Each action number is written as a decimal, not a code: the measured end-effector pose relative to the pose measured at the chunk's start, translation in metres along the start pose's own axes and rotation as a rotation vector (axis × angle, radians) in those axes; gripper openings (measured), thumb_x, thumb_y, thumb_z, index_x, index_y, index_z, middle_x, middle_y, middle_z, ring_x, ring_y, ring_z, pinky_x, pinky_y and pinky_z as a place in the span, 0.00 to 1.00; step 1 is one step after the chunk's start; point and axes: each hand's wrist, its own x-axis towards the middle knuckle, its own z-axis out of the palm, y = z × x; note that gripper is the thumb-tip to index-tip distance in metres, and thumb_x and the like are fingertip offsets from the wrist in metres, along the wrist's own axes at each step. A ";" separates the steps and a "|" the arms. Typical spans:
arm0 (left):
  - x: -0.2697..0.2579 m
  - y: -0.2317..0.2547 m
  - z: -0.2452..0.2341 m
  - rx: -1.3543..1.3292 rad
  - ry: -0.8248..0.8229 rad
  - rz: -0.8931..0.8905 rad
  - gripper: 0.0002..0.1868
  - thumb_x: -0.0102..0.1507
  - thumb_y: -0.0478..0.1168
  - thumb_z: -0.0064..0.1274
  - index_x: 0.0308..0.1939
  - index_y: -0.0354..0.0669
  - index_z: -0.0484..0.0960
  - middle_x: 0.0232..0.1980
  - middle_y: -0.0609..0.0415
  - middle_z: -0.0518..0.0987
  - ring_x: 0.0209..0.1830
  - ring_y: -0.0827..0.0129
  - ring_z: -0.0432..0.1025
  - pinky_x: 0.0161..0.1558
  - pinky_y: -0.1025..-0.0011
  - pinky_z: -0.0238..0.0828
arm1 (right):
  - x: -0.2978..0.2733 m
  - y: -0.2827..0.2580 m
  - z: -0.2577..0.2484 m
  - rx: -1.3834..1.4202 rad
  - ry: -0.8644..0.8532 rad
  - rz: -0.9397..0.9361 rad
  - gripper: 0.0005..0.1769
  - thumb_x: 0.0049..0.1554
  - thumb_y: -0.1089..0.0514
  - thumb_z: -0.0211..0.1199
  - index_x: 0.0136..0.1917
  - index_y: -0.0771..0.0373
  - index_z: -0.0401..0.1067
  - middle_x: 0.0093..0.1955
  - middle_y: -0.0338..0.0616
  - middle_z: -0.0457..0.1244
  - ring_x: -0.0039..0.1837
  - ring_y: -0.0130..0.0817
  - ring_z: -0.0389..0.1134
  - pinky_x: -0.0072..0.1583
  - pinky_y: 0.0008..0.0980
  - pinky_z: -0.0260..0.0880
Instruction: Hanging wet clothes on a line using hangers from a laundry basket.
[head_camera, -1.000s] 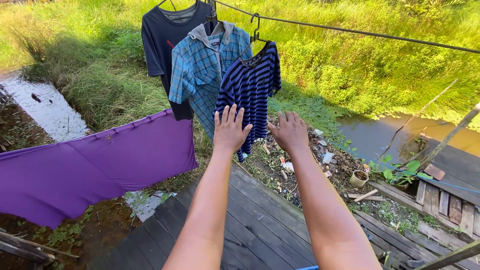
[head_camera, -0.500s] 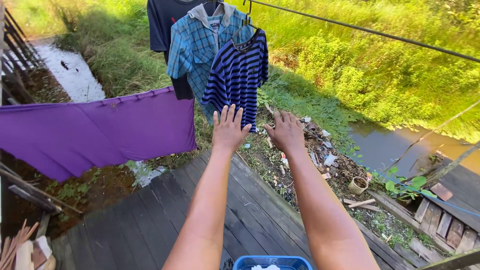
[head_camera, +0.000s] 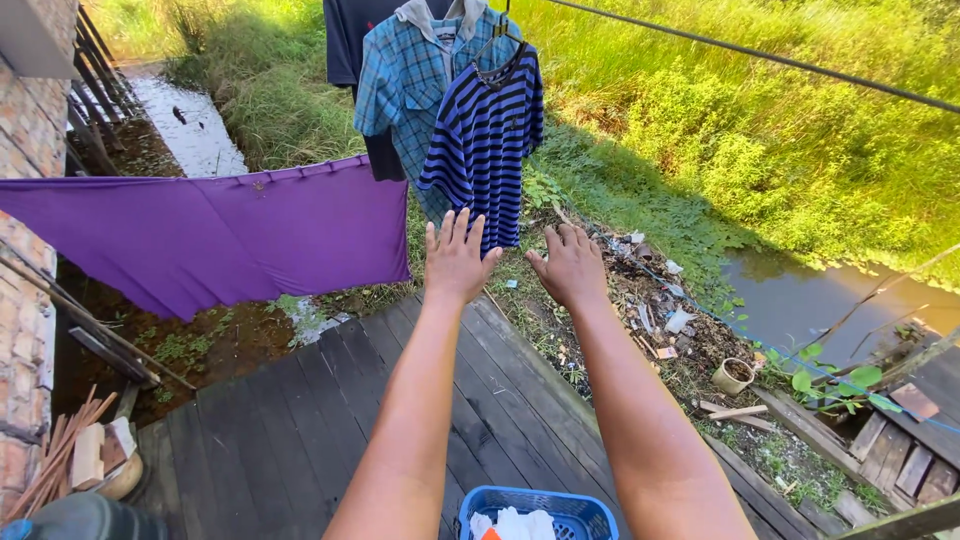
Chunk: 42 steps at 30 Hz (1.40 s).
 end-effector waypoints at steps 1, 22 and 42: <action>-0.003 -0.001 0.002 0.002 -0.005 0.000 0.39 0.68 0.66 0.40 0.76 0.48 0.62 0.79 0.45 0.58 0.80 0.51 0.48 0.76 0.44 0.34 | -0.003 -0.002 0.003 0.003 -0.004 0.001 0.40 0.63 0.29 0.45 0.78 0.56 0.59 0.79 0.55 0.51 0.81 0.52 0.48 0.75 0.52 0.49; -0.063 0.003 -0.015 0.045 -0.048 0.051 0.39 0.68 0.67 0.38 0.76 0.51 0.61 0.79 0.46 0.58 0.80 0.51 0.48 0.76 0.44 0.34 | -0.079 -0.021 0.004 0.011 0.036 0.011 0.39 0.63 0.29 0.49 0.75 0.57 0.62 0.78 0.54 0.54 0.80 0.53 0.50 0.75 0.54 0.50; -0.090 0.067 -0.022 0.046 -0.045 -0.087 0.38 0.68 0.67 0.39 0.76 0.51 0.63 0.79 0.46 0.59 0.81 0.52 0.49 0.77 0.43 0.35 | -0.103 0.029 -0.007 0.042 0.000 -0.092 0.39 0.63 0.29 0.48 0.75 0.57 0.62 0.77 0.54 0.54 0.79 0.53 0.51 0.74 0.53 0.51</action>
